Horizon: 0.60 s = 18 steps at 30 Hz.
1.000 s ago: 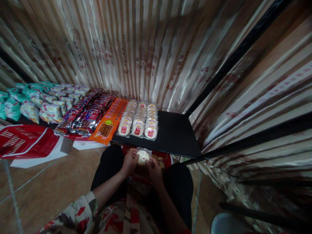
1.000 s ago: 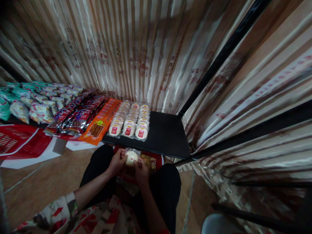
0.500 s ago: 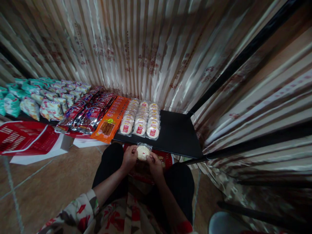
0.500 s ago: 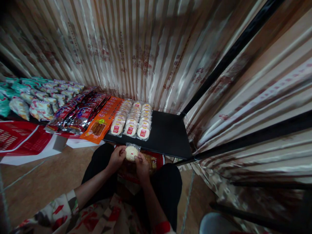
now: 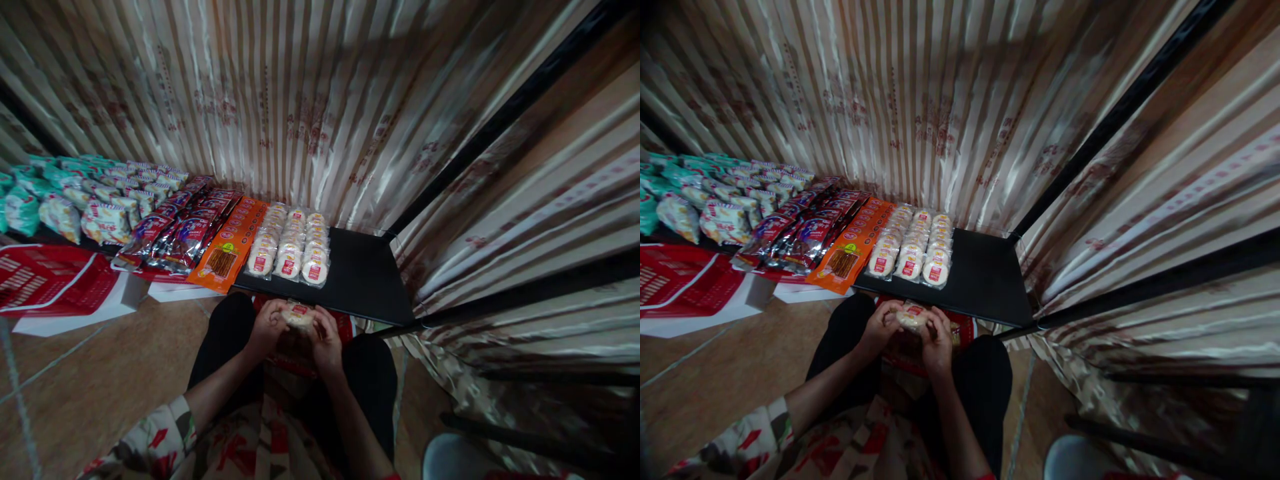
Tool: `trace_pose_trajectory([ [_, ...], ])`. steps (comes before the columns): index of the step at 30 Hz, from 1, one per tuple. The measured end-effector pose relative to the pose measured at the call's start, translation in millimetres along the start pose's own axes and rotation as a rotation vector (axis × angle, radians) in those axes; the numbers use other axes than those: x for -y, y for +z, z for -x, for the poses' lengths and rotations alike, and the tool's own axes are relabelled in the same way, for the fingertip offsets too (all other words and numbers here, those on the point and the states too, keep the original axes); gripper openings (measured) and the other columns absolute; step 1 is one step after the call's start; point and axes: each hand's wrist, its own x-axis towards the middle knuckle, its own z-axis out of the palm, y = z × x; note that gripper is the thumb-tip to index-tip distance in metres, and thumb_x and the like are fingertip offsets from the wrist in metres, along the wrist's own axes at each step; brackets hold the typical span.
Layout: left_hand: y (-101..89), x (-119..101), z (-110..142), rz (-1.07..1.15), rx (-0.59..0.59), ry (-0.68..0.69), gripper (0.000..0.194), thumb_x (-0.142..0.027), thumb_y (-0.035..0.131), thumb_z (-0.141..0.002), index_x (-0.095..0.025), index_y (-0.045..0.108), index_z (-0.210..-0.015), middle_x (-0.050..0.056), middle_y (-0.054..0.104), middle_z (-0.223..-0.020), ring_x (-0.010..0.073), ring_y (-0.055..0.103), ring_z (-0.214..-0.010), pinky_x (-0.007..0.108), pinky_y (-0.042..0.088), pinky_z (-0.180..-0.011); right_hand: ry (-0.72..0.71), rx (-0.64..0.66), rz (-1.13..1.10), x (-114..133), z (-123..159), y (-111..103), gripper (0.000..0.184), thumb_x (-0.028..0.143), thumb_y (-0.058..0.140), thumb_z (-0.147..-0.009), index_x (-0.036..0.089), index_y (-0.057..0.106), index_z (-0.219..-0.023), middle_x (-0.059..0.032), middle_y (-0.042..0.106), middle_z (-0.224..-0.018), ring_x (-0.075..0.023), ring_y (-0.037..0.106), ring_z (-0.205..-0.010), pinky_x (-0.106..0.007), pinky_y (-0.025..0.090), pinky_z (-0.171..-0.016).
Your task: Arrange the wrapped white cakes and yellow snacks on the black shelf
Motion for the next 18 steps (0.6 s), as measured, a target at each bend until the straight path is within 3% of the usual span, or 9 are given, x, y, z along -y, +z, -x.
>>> trace_pose_trajectory([
  [4,-0.9,-4.3,5.2,-0.068,-0.011,0.107,0.024,-0.007,0.043,-0.066,-0.018,0.056,-0.083,0.006,0.057,-0.108,0.0175,0.053,-0.105,0.03,0.043,-0.09,0.081,0.009,-0.19,2.0,1.6,2.6,0.024,0.035,0.066,-0.063,0.022,0.066,-0.084,-0.0086,0.054,-0.121,-0.0245,0.054,-0.108,-0.037,0.048,-0.086],
  [9,-5.7,-9.7,10.0,-0.151,-0.02,0.233,0.025,-0.007,0.044,-0.066,-0.019,0.056,-0.084,0.008,0.054,-0.117,0.0194,0.05,-0.112,0.034,0.038,-0.097,0.249,0.122,-0.321,6.0,3.4,2.0,0.03,0.038,0.064,-0.066,0.021,0.065,-0.091,-0.0054,0.068,-0.095,-0.0234,0.063,-0.089,-0.035,0.052,-0.075],
  [12,-10.1,-9.6,10.8,-0.152,-0.002,0.264,0.028,-0.006,0.043,-0.065,-0.019,0.056,-0.086,0.008,0.052,-0.123,0.0202,0.048,-0.115,0.035,0.036,-0.1,0.28,0.108,-0.329,9.1,4.4,-0.9,0.029,0.037,0.064,-0.066,0.02,0.067,-0.089,-0.0049,0.069,-0.094,-0.0227,0.063,-0.086,-0.034,0.051,-0.073],
  [15,-13.2,-8.6,8.7,-0.118,0.018,0.26,0.028,-0.006,0.043,-0.065,-0.018,0.057,-0.086,0.009,0.051,-0.126,0.0214,0.047,-0.118,0.038,0.035,-0.101,0.313,0.11,-0.355,12.9,5.0,-1.8,0.029,0.04,0.062,-0.067,0.019,0.066,-0.087,-0.0055,0.068,-0.097,-0.0219,0.063,-0.087,-0.032,0.051,-0.074],
  [18,-11.0,-9.1,4.5,0.009,0.056,0.153,0.023,-0.011,0.045,-0.069,-0.017,0.058,-0.087,0.01,0.053,-0.122,0.021,0.053,-0.11,0.035,0.043,-0.093,0.358,0.073,-0.401,11.3,6.0,1.8,0.029,0.044,0.062,-0.068,0.019,0.063,-0.082,-0.0037,0.069,-0.085,-0.0188,0.063,-0.079,-0.029,0.05,-0.069],
])
